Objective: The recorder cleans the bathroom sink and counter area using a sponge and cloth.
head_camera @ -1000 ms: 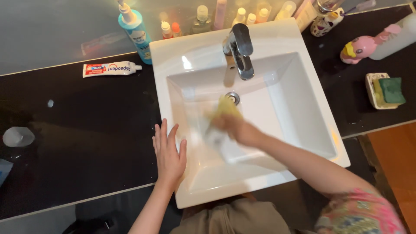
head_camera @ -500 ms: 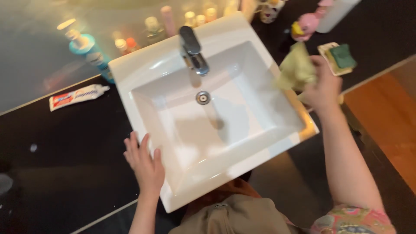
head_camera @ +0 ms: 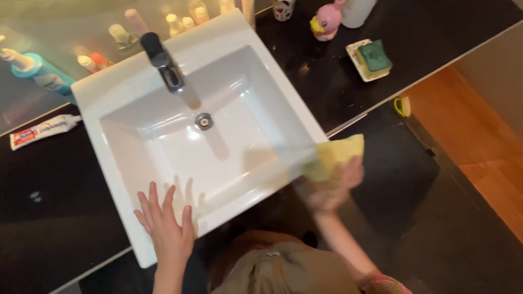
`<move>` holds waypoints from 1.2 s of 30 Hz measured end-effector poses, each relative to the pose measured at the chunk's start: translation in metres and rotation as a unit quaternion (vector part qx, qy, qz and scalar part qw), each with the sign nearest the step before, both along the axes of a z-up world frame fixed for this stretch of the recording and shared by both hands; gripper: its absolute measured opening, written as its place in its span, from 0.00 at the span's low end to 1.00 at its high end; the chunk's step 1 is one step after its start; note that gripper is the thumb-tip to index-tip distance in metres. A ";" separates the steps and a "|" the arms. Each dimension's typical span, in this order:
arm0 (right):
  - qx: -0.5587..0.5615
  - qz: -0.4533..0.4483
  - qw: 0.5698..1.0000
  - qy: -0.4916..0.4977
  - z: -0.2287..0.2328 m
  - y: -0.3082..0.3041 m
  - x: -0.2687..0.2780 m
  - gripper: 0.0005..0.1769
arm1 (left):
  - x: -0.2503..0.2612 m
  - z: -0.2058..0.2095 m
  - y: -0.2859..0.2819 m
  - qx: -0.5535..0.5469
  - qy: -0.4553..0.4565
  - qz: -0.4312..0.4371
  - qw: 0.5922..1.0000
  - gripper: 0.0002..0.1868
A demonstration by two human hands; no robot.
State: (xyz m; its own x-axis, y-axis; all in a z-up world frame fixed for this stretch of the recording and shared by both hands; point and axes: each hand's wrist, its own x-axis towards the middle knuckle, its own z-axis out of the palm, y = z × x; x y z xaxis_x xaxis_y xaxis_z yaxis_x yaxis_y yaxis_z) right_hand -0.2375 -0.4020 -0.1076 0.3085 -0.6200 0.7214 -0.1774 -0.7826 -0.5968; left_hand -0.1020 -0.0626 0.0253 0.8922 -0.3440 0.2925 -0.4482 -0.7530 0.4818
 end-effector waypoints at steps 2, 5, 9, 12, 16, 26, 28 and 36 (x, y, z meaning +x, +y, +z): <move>-0.014 0.047 0.999 0.001 -0.006 0.016 0.023 0.34 | -0.002 -0.004 -0.014 0.003 -0.009 0.012 1.000 0.29; -0.016 0.113 0.993 0.012 -0.031 0.020 0.040 0.41 | -0.007 -0.014 -0.025 0.005 -0.027 0.034 0.999 0.29; 0.010 0.172 0.985 0.000 -0.062 0.013 0.044 0.43 | -0.007 -0.015 -0.032 0.009 -0.030 0.057 0.998 0.29; 0.042 0.198 0.979 0.027 -0.100 0.010 0.026 0.39 | -0.011 -0.015 -0.028 0.014 -0.034 0.076 0.996 0.28; 0.187 0.197 0.958 0.088 -0.205 0.007 -0.022 0.28 | -0.010 -0.004 -0.011 0.008 -0.031 0.086 0.996 0.28; 0.226 0.149 0.950 -0.159 -0.013 0.018 0.047 0.38 | 0.024 -0.011 0.073 0.124 -0.015 0.028 0.992 0.32; 0.216 0.134 0.956 -0.147 -0.020 0.031 0.066 0.37 | 0.032 -0.013 0.086 0.151 -0.015 0.006 0.988 0.32; 0.369 0.064 0.921 -0.104 -0.165 0.257 0.071 0.35 | 0.051 -0.030 0.120 0.114 -0.019 -0.168 0.979 0.33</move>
State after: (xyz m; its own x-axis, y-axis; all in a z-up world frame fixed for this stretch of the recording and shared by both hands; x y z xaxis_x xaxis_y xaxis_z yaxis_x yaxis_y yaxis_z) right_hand -0.1664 -0.1453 -0.2731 0.3158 -0.9334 0.1703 0.0671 -0.1571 -0.9853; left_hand -0.0512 0.0569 -0.0048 0.7075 -0.6765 0.2045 -0.7033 -0.6457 0.2973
